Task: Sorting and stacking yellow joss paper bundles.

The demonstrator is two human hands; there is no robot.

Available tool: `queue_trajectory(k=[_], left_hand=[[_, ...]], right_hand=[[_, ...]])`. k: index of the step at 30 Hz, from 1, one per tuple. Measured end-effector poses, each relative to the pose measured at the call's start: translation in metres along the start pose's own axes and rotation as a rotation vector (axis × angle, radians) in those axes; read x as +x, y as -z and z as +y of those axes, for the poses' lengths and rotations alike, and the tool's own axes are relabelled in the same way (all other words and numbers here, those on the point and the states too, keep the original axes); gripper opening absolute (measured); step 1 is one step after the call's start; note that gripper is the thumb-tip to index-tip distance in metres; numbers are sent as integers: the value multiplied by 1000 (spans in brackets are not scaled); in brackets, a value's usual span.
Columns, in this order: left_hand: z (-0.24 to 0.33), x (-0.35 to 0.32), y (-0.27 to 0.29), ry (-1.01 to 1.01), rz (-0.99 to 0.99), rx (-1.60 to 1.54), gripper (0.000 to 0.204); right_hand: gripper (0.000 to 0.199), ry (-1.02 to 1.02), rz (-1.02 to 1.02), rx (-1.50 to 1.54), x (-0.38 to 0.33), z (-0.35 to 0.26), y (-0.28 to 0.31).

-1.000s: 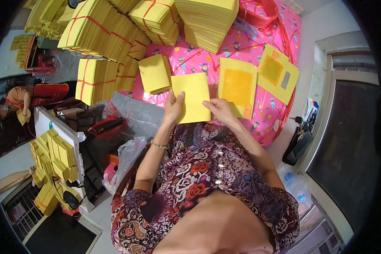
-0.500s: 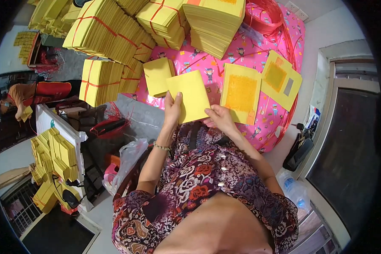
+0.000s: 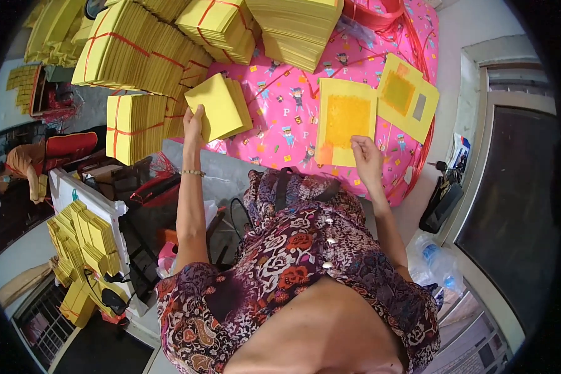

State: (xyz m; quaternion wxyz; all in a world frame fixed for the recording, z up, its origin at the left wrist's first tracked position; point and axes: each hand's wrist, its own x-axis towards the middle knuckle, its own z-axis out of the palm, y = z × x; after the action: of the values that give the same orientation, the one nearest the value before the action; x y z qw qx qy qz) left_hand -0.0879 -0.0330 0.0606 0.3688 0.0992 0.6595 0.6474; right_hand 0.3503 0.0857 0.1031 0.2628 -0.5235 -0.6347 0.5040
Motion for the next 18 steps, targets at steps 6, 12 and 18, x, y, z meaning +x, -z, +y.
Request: queue_trajectory(k=[6,12,18], left_hand=[[-45,26,12,24,-40,67,25],[-67,40,17,15,-88,123,26],[-77,52,18,28,45,201,23]], right_hand=[[22,61,39,-149,-4,-3,9],[26,104,0,-366,-9,-8,13],[34,297,-110,-516,-8,-9,17]])
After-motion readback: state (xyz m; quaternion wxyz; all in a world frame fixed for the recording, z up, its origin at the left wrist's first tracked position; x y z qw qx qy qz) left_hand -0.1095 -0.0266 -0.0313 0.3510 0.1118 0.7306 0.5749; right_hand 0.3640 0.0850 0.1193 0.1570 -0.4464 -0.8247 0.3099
